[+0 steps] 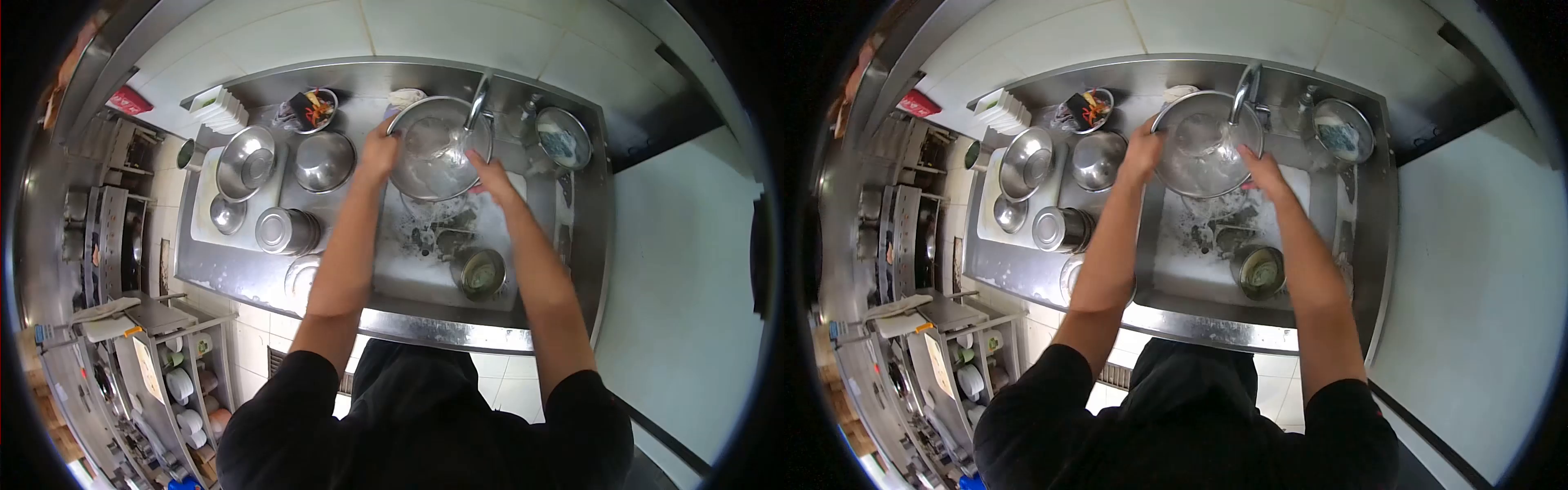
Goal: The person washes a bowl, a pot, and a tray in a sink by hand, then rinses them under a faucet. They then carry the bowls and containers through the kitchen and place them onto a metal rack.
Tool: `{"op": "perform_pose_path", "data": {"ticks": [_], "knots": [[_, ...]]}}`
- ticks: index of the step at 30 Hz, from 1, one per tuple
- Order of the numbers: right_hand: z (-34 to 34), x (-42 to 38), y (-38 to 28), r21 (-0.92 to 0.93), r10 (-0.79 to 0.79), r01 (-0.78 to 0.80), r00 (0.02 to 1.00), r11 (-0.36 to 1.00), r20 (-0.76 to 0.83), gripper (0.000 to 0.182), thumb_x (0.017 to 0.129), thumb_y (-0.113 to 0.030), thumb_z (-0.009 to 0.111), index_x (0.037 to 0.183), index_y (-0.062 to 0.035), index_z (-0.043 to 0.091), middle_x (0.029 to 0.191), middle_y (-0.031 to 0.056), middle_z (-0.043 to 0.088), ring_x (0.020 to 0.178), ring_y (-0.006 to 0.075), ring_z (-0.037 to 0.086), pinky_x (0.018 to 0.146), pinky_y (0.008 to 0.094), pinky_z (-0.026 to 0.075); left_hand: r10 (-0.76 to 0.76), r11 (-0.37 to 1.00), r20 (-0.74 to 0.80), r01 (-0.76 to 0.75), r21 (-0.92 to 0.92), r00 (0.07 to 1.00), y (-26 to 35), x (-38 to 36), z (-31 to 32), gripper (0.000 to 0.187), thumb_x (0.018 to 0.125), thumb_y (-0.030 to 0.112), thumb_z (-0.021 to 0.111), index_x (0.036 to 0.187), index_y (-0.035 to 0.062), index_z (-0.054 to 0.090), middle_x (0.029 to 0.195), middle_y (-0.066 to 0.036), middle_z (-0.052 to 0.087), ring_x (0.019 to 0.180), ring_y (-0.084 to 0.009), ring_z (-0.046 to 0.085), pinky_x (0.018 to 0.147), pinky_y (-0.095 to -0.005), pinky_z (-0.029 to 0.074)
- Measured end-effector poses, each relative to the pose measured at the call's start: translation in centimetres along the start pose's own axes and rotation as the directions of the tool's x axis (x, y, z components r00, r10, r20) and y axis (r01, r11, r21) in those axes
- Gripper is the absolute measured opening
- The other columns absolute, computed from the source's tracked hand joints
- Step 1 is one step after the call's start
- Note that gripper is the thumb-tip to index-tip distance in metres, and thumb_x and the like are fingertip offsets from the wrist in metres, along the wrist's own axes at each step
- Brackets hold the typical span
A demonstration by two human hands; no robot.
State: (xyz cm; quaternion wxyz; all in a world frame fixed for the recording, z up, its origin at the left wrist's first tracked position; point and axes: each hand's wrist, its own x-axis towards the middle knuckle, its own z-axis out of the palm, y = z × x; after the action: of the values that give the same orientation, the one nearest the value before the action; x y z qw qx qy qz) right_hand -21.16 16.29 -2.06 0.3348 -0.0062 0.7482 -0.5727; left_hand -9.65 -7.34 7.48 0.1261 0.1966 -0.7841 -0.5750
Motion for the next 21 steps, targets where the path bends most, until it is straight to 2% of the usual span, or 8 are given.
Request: {"op": "perform_pose_path", "data": {"ticks": [2, 4, 7, 9, 13, 17, 18, 21], "knots": [[3.4, -1.6, 1.6, 0.332, 0.045, -0.070, 0.996, 0.941, 0.082, 0.052, 0.096, -0.043, 0.065, 0.130, -0.0049, 0.057, 0.124, 0.0133, 0.064, 0.098, 0.0274, 0.069, 0.071, 0.0439, 0.061, -0.049, 0.895, -0.137, -0.017, -0.445, 0.989, -5.9, -0.1, 1.8, 0.044, 0.093, 0.006, 0.051, 0.136, 0.0039, 0.056, 0.121, -0.014, 0.065, 0.112, -0.0289, 0.062, 0.098, -0.0412, 0.047], [7.1, -3.2, 2.4, 0.548, 0.132, -0.201, 0.978, 0.812, 0.164, 0.054, 0.097, -0.039, 0.065, 0.135, -0.0041, 0.052, 0.131, 0.0150, 0.060, 0.100, 0.0285, 0.068, 0.072, 0.0447, 0.061, -0.375, 0.492, -0.091, 0.114, -0.863, 0.923, -5.0, -2.5, 4.5, 0.044, 0.097, 0.009, 0.053, 0.141, 0.0035, 0.047, 0.129, -0.017, 0.058, 0.120, -0.0304, 0.057, 0.105, -0.0451, 0.045], [9.7, -3.2, 2.6, 0.614, 0.039, -0.065, 0.998, 0.787, 0.057, 0.048, 0.098, -0.033, 0.064, 0.134, -0.0048, 0.053, 0.127, 0.0154, 0.062, 0.101, 0.0295, 0.068, 0.075, 0.0453, 0.062, -0.484, 0.087, 0.027, 0.079, -0.993, 0.874, -9.1, -4.2, 7.9, 0.042, 0.101, 0.013, 0.053, 0.140, 0.0038, 0.044, 0.133, -0.017, 0.055, 0.124, -0.0316, 0.054, 0.104, -0.0491, 0.048], [8.0, -2.4, 3.1, 0.417, -0.020, 0.000, 0.999, 0.909, 0.044, 0.050, 0.099, -0.027, 0.060, 0.140, -0.0013, 0.045, 0.128, 0.0161, 0.061, 0.101, 0.0326, 0.068, 0.075, 0.0479, 0.062, -0.464, -0.135, 0.163, 0.112, -0.984, 0.871, -13.6, -4.8, 9.1, 0.041, 0.102, 0.013, 0.052, 0.141, 0.0052, 0.044, 0.135, -0.018, 0.053, 0.123, -0.0331, 0.055, 0.101, -0.0491, 0.050], [3.9, -1.5, 1.1, 0.056, -0.055, 0.069, 0.976, 0.996, -0.211, 0.043, 0.100, -0.017, 0.055, 0.140, -0.0046, 0.048, 0.126, 0.0195, 0.062, 0.102, 0.0364, 0.068, 0.084, 0.0465, 0.060, -0.607, 0.467, 0.437, 0.742, -0.481, 0.664, -12.4, -5.3, 5.0, 0.052, 0.100, 0.022, 0.059, 0.146, 0.0061, 0.038, 0.136, -0.016, 0.053, 0.117, -0.0252, 0.059, 0.094, -0.0371, 0.053], [1.0, -3.2, -1.2, -0.682, -0.522, 0.333, 0.849, 0.651, -0.083, 0.056, 0.091, -0.003, 0.056, 0.145, -0.0109, 0.043, 0.143, 0.0194, 0.050, 0.115, 0.0443, 0.060, 0.089, 0.0465, 0.056, -0.355, 0.880, 0.189, 0.396, -0.261, 0.915, -11.2, -2.6, -2.1, 0.051, 0.092, 0.021, 0.069, 0.138, 0.0062, 0.054, 0.125, -0.018, 0.063, 0.118, -0.0262, 0.060, 0.091, -0.0380, 0.054], [0.8, -4.6, -2.1, -0.783, -0.566, 0.343, 0.825, 0.519, -0.013, 0.060, 0.089, 0.000, 0.057, 0.146, -0.0130, 0.043, 0.147, 0.0185, 0.046, 0.118, 0.0449, 0.058, 0.090, 0.0464, 0.056, -0.251, 0.968, 0.022, 0.251, 0.010, 0.968, -8.3, -2.6, -4.9, 0.049, 0.090, 0.020, 0.068, 0.135, 0.0040, 0.056, 0.125, -0.021, 0.063, 0.119, -0.0302, 0.060, 0.094, -0.0403, 0.053], [1.3, -5.9, -1.8, -0.922, -0.680, 0.346, 0.719, 0.172, 0.143, 0.071, 0.083, 0.004, 0.060, 0.148, -0.0184, 0.041, 0.155, 0.0122, 0.037, 0.128, 0.0402, 0.052, 0.092, 0.0461, 0.056, 0.134, 0.707, -0.191, 0.041, 0.706, 0.972, -8.0, -1.3, -13.6, 0.066, 0.084, 0.024, 0.069, 0.143, 0.0027, 0.047, 0.140, -0.023, 0.055, 0.120, -0.0372, 0.059, 0.103, -0.0438, 0.047]]}}
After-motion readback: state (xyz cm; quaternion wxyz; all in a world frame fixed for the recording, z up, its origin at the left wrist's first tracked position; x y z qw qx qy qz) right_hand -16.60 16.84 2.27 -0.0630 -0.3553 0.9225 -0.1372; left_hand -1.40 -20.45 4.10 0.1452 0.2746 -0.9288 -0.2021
